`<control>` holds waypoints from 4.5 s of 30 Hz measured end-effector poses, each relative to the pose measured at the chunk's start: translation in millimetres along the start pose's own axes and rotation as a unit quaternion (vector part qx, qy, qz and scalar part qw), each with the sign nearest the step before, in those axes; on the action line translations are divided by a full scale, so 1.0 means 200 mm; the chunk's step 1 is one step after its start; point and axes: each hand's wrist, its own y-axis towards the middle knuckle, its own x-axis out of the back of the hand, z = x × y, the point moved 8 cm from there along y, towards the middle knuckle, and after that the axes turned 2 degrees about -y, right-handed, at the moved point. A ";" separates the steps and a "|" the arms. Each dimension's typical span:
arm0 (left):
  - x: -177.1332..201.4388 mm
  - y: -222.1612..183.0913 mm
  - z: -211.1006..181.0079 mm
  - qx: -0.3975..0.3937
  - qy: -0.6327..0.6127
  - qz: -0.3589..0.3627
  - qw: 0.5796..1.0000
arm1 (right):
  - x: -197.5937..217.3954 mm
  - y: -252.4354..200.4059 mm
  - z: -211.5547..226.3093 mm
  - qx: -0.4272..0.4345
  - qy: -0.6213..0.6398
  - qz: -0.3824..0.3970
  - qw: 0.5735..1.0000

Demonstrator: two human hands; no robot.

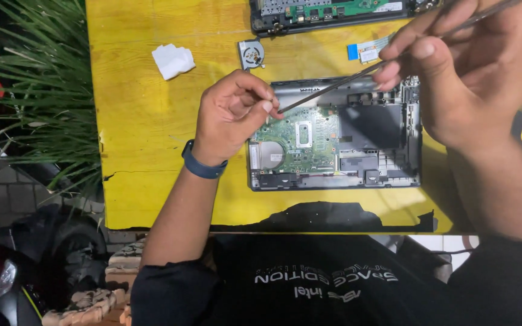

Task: Reinstalling a motherboard into a laptop chassis by cleaning the area, aligning the board, and securing it with screws.

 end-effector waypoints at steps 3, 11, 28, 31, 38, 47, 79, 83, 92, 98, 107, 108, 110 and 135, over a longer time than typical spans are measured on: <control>-0.01 -0.01 0.02 -0.002 -0.007 0.004 1.000 | -0.01 -0.01 0.00 -0.006 -0.003 -0.005 1.000; 0.05 -0.03 0.12 0.038 -0.043 -0.032 0.998 | 0.04 -0.03 -0.06 0.014 -0.002 0.002 1.000; 0.00 -0.03 0.05 -0.010 -0.025 -0.039 0.999 | -0.02 0.00 0.02 0.048 -0.026 0.005 0.998; 0.01 -0.03 0.04 -0.012 -0.002 -0.048 0.999 | -0.03 0.00 0.03 0.069 -0.030 -0.001 0.997; 0.04 -0.03 0.04 -0.008 0.108 -0.051 0.993 | -0.09 0.05 0.05 0.072 -0.040 0.021 0.996; 0.06 -0.01 0.10 -0.067 0.399 0.038 0.914 | -0.40 0.28 0.02 0.058 -0.242 0.217 0.944; 0.07 -0.03 0.16 -0.082 0.454 0.099 0.882 | -0.57 0.27 -0.03 0.148 -0.217 0.225 0.938; 0.07 -0.02 0.15 -0.070 0.448 0.098 0.886 | -0.57 0.25 -0.03 0.146 -0.227 0.226 0.936; 0.08 -0.01 0.07 -0.093 0.397 0.022 0.913 | -0.57 0.26 0.06 0.150 -0.223 0.238 0.933; 0.05 -0.02 0.08 -0.088 0.386 0.044 0.917 | -0.52 0.28 0.04 0.133 -0.170 0.218 0.952; 0.05 -0.01 0.05 -0.089 0.343 0.008 0.935 | -0.50 0.29 0.05 0.093 -0.142 0.247 0.954; 0.03 0.01 0.03 -0.071 0.324 0.037 0.942 | -0.49 0.30 0.02 0.056 -0.129 0.238 0.961; 0.02 0.02 0.02 -0.095 0.334 0.017 0.938 | -0.48 0.29 -0.03 0.073 -0.158 0.223 0.959; 0.00 0.01 -0.05 -0.150 0.387 -0.015 0.910 | -0.48 0.28 0.01 0.121 -0.182 0.175 0.960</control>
